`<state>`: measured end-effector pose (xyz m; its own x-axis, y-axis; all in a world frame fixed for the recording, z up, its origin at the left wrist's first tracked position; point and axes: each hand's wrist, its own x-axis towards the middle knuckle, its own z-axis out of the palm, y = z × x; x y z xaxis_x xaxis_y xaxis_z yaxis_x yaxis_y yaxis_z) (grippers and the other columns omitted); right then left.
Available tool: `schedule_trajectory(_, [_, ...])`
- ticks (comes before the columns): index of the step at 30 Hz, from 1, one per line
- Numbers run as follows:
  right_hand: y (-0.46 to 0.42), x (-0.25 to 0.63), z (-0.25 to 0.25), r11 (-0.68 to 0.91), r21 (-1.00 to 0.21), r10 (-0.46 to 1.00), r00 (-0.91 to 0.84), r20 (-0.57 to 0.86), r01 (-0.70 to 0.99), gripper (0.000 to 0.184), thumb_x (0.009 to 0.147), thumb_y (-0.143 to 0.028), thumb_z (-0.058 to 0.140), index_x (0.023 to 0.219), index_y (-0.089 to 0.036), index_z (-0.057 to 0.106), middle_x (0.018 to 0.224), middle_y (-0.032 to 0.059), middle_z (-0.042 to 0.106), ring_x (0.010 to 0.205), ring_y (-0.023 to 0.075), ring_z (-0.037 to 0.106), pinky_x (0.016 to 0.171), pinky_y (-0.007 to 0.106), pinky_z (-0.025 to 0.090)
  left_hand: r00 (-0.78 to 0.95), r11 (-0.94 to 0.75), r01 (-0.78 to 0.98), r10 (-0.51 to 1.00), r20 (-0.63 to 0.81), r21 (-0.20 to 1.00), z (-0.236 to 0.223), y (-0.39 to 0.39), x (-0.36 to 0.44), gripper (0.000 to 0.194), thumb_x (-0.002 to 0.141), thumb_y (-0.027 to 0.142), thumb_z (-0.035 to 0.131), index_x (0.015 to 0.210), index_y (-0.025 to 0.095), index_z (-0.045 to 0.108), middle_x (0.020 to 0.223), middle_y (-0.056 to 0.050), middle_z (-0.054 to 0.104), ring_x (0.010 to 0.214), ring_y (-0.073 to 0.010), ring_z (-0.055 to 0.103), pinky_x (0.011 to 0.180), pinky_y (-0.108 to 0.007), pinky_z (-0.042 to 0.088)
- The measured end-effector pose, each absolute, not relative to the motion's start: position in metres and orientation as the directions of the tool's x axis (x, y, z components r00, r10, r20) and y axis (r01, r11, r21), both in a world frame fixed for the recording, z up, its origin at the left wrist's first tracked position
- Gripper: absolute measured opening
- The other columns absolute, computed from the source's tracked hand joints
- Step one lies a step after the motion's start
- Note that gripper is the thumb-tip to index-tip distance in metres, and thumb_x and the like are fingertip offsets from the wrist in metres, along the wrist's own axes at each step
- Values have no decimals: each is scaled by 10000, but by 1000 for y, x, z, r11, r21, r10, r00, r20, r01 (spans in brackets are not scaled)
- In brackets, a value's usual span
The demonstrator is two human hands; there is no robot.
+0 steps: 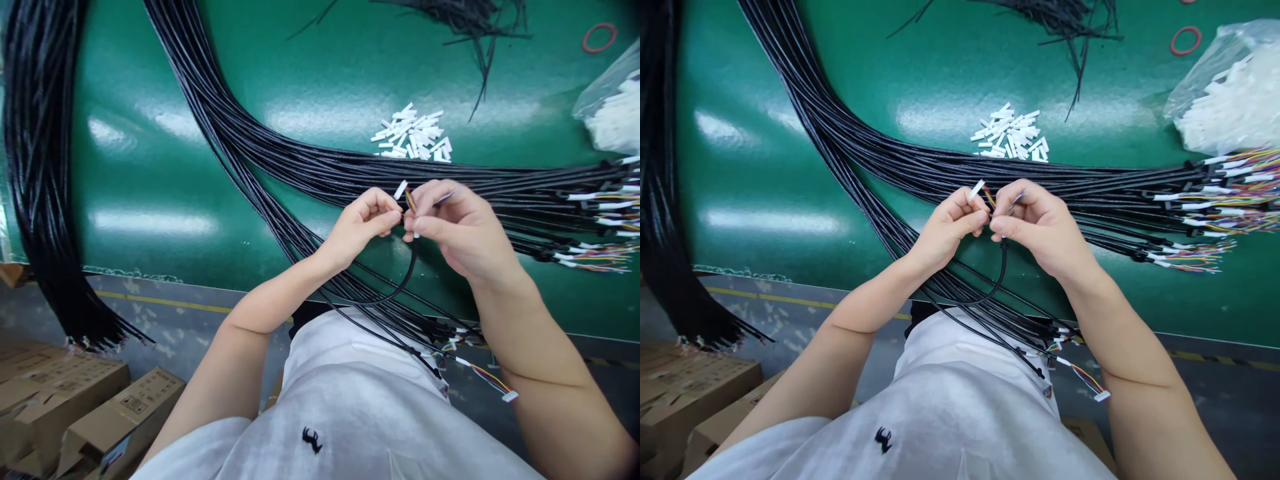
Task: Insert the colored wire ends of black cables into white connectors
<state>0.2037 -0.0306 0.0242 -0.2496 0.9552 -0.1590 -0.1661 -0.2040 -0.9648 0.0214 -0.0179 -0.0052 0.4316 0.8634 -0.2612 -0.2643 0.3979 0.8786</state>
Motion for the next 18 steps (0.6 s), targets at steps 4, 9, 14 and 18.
schedule_trajectory(4, [-36,204,25,-47,-993,983,-173,-65,108,81,848,-271,835,914,-267,788,1039,32,601,833,154,644,596,279,634,403,343,-233,885,-231,910,-3,-18,20,481,824,623,815,855,196,595,777,41,593,673,-52,525,679,-211,478])
schedule_trajectory(9, [-38,201,26,24,-969,995,-96,0,246,150,828,-221,821,970,-263,797,1001,29,591,798,145,631,536,254,609,317,219,-194,936,-150,956,1,-19,18,466,853,617,788,841,191,599,779,40,592,684,-50,533,688,-207,479])
schedule_trajectory(14, [-36,200,25,-31,-982,995,-90,-48,188,199,791,-223,860,969,-263,780,954,13,602,743,135,637,543,257,621,290,268,-192,935,-207,944,0,-15,18,488,839,650,785,936,202,619,833,38,621,685,-46,533,681,-209,475])
schedule_trajectory(18, [-36,200,24,-72,-989,989,-120,-88,130,264,756,-265,912,977,-275,767,942,6,622,723,137,632,548,263,624,382,309,-199,899,-217,930,-1,-12,20,550,742,655,863,927,192,632,843,31,625,729,-56,546,708,-215,481])
